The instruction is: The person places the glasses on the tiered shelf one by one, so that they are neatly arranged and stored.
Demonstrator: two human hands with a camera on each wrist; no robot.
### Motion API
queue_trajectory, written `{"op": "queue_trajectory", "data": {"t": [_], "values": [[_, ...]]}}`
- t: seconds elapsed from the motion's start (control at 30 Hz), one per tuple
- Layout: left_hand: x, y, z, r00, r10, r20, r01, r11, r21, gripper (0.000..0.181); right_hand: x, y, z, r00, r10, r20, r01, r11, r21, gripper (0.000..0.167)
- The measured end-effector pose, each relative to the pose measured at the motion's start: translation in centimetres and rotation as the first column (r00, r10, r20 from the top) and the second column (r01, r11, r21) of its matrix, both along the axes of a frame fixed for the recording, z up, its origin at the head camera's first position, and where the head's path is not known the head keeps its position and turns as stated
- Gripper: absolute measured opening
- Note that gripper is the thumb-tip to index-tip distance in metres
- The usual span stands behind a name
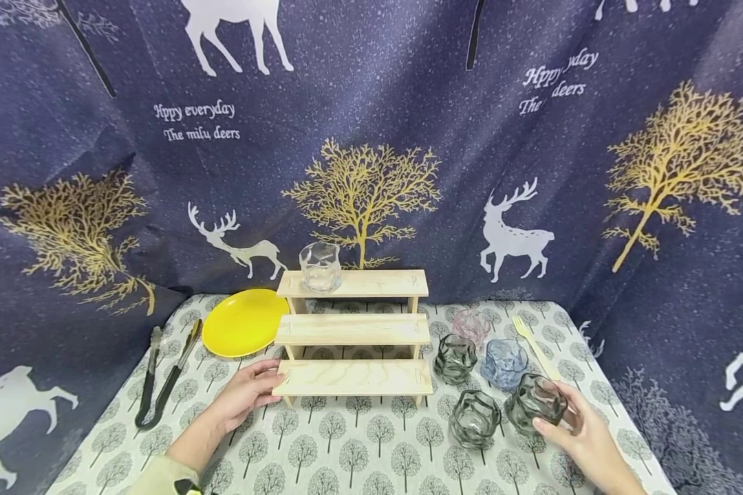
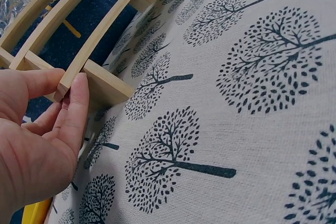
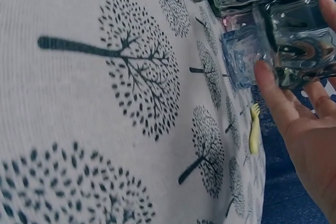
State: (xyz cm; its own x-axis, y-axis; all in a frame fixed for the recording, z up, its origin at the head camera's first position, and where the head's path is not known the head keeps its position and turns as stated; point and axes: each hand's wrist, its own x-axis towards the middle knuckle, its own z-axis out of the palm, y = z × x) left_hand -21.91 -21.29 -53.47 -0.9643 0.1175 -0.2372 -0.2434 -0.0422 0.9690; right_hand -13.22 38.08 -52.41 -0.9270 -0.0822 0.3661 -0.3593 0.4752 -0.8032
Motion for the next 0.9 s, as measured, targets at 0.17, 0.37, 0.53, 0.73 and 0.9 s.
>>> {"op": "queue_trajectory", "data": {"t": [0.17,0.37,0.53,0.73,0.9], "values": [[0.0,0.1,0.0,1.000,0.001,0.001,-0.001,1.000,0.003,0.055,-0.1,0.0,-0.1,0.998,0.062,-0.006,-0.063,0.987,-0.145,0.063],[0.0,0.0,0.1,1.000,-0.004,-0.003,0.004,1.000,0.005,0.055,-0.7,0.1,0.8,0.996,0.087,-0.037,-0.093,0.972,-0.216,0.061],[0.0,-0.1,0.1,1.000,-0.005,-0.006,0.005,1.000,0.002,0.054,-1.8,-0.3,2.4,0.994,0.096,-0.059,-0.106,0.973,-0.203,0.061],[0.0,-0.1,0.0,1.000,-0.008,-0.007,0.008,1.000,-0.001,0.055,-3.4,-1.2,4.8,0.991,0.102,-0.085,-0.115,0.978,-0.172,0.058],[0.0,-0.1,0.0,1.000,-0.009,-0.006,0.009,1.000,0.001,0.056,-4.9,-2.4,6.7,0.993,0.106,-0.045,-0.110,0.989,-0.103,0.060]]}}
